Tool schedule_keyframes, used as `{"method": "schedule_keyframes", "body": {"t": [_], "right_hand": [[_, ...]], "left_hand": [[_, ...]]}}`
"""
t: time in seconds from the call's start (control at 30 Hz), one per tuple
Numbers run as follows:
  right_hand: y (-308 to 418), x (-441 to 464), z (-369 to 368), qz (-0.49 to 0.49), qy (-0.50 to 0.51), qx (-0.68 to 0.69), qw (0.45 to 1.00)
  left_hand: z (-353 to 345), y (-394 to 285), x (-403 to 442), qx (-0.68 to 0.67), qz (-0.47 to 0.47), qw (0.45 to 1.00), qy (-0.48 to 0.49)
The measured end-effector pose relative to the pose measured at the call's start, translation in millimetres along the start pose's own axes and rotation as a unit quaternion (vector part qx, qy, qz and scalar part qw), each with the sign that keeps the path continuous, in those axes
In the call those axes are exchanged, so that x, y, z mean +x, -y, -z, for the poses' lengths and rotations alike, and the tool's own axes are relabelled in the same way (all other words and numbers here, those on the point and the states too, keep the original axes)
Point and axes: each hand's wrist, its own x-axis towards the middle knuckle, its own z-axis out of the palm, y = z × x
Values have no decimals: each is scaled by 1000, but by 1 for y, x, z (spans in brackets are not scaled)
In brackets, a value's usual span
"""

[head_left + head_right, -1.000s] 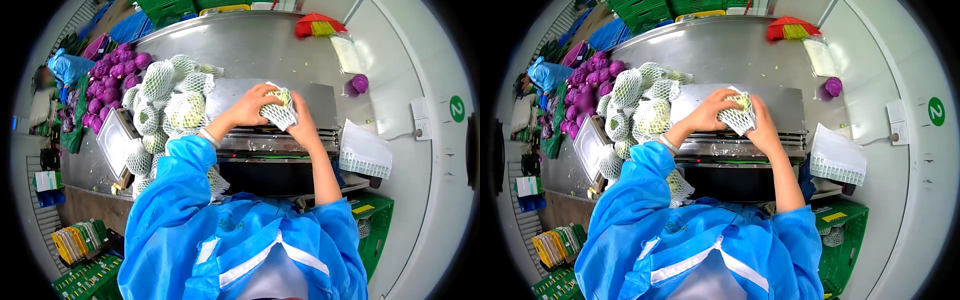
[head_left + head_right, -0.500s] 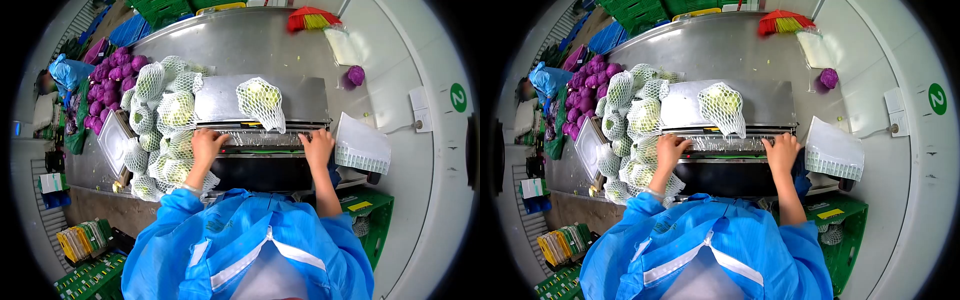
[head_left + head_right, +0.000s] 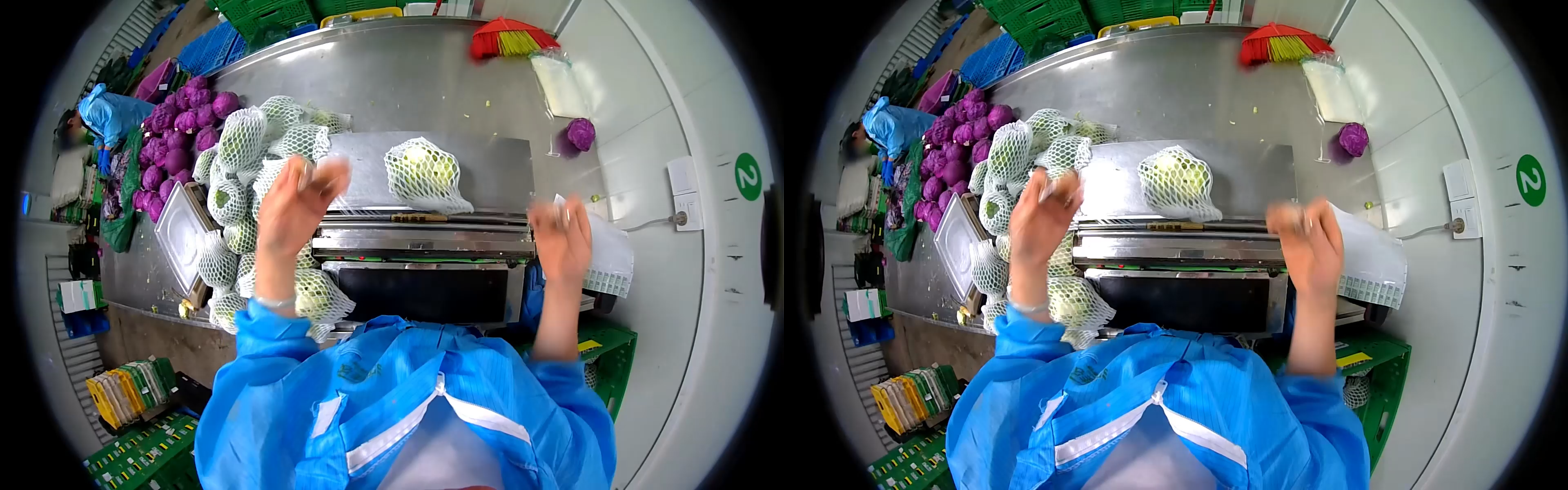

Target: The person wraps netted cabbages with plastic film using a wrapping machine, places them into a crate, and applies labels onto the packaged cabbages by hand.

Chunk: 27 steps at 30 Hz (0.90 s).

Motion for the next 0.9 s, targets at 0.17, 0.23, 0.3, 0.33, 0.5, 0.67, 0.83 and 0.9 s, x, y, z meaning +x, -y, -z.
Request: {"method": "schedule_keyframes", "body": {"t": [0.17,0.23,0.3,0.33,0.5,0.67,0.83,0.9], "right_hand": [[-109,99,24,-61,-34,-544,836],[-162,96,66,-180,3,-569,802],[-144,86,60,-218,-5,-507,834],[-137,78,57,-239,-5,-477,846],[-138,53,50,-186,36,-389,901],[-62,34,12,-318,71,-404,854],[-15,-56,-21,-327,126,-390,852],[-20,-86,-27,-413,28,-349,841]], "left_hand": [[121,158,99,496,-36,859,-120],[93,165,94,455,26,877,-150],[79,149,83,385,96,910,-122],[72,143,76,375,104,917,-91],[33,123,60,594,37,802,55],[3,96,33,350,267,898,-5],[-28,78,-46,151,523,838,-41],[-40,81,-68,106,577,808,-58]]}}
